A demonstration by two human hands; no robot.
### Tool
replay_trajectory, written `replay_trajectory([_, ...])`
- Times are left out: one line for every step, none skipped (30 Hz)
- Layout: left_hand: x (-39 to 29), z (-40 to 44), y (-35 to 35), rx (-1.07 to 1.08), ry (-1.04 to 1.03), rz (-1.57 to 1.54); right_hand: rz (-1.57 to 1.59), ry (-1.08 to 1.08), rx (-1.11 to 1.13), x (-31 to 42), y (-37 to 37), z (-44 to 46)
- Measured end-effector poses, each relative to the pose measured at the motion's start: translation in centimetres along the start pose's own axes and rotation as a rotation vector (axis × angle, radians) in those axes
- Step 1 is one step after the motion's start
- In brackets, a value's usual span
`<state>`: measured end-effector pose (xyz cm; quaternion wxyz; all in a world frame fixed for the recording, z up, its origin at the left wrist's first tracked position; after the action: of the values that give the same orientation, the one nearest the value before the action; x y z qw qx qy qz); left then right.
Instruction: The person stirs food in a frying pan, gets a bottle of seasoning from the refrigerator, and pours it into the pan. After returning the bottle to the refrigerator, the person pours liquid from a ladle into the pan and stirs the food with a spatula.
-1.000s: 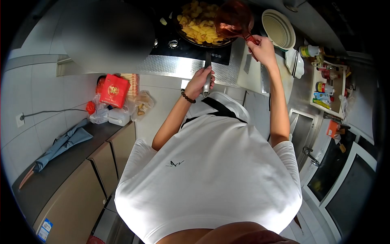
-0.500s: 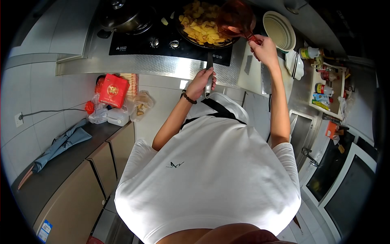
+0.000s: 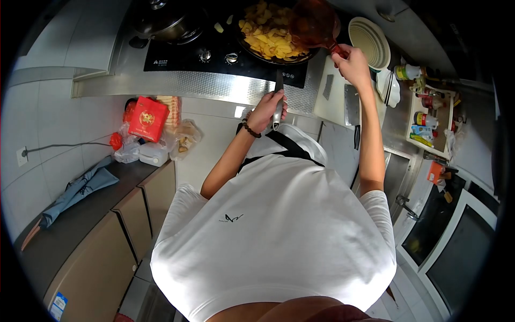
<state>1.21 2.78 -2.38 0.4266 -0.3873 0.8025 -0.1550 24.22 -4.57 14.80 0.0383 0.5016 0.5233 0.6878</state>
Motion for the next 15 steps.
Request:
replay_trajectory([0.0, 0.0, 0.0, 0.007, -0.01, 0.005, -0.006, -0.001, 0.005, -0.2, 0.0, 0.1])
replay_trajectory([-0.1, 0.0, 0.0, 0.014, -0.02, 0.01, -0.013, -0.002, 0.009, -0.3, -0.1, 0.2])
replay_trajectory([-0.1, 0.0, 0.0, 0.014, -0.021, 0.008, -0.015, 0.0, 0.009, -0.3, -0.1, 0.2])
replay_trajectory([-0.1, 0.0, 0.0, 0.015, -0.018, 0.003, 0.045, -0.027, 0.01, -0.6, -0.2, 0.3])
replay_trajectory([-0.1, 0.0, -0.1, 0.016, -0.015, -0.001, 0.105, -0.054, 0.011, -0.8, -0.3, 0.3])
replay_trajectory([-0.1, 0.0, -0.1, 0.017, -0.017, -0.004, 0.103, -0.052, 0.012, -1.1, -0.3, 0.4])
replay_trajectory([-0.1, -0.1, -0.1, 0.014, -0.015, -0.002, 0.295, -0.127, 0.055, -1.8, -0.7, 0.5])
replay_trajectory([0.0, -0.1, -0.1, 0.01, -0.012, 0.0, 0.487, -0.203, 0.098, -2.1, -1.2, 0.4])
replay_trajectory([0.1, 0.0, 0.0, 0.009, -0.014, -0.001, 0.487, -0.201, 0.1, -2.1, -1.1, 0.3])
replay_trajectory([0.2, 0.2, 0.0, 0.02, -0.016, -0.018, 0.645, -0.247, 0.112, -2.3, -1.4, 0.1])
replay_trajectory([0.2, 0.2, -0.1, 0.031, -0.019, -0.035, 0.804, -0.294, 0.124, -2.3, -1.6, -0.1])
replay_trajectory([0.2, 0.2, -0.2, 0.029, -0.021, -0.035, 0.907, -0.328, 0.137, -2.9, -1.9, -0.2])
replay_trajectory([0.2, 0.1, -0.2, 0.01, -0.034, -0.041, 0.908, -0.327, 0.137, -3.1, -2.0, -0.2])
replay_trajectory([0.0, 0.1, -0.3, -0.008, -0.048, -0.046, 0.992, -0.368, 0.155, -3.1, -2.2, -0.5])
replay_trajectory([-0.1, 0.0, -0.6, -0.009, -0.049, -0.043, 1.076, -0.408, 0.172, -3.2, -2.3, -0.8])
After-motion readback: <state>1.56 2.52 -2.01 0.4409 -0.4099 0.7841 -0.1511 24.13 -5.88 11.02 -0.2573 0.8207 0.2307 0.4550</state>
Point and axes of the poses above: each hand's wrist, its own z-axis towards the middle knuckle, its own y-axis out of the back of the hand, x = y × z, the point moved 6 cm from there along z, towards the middle knuckle, and after that the axes turned 3 degrees about y, right-handed, at the moved point
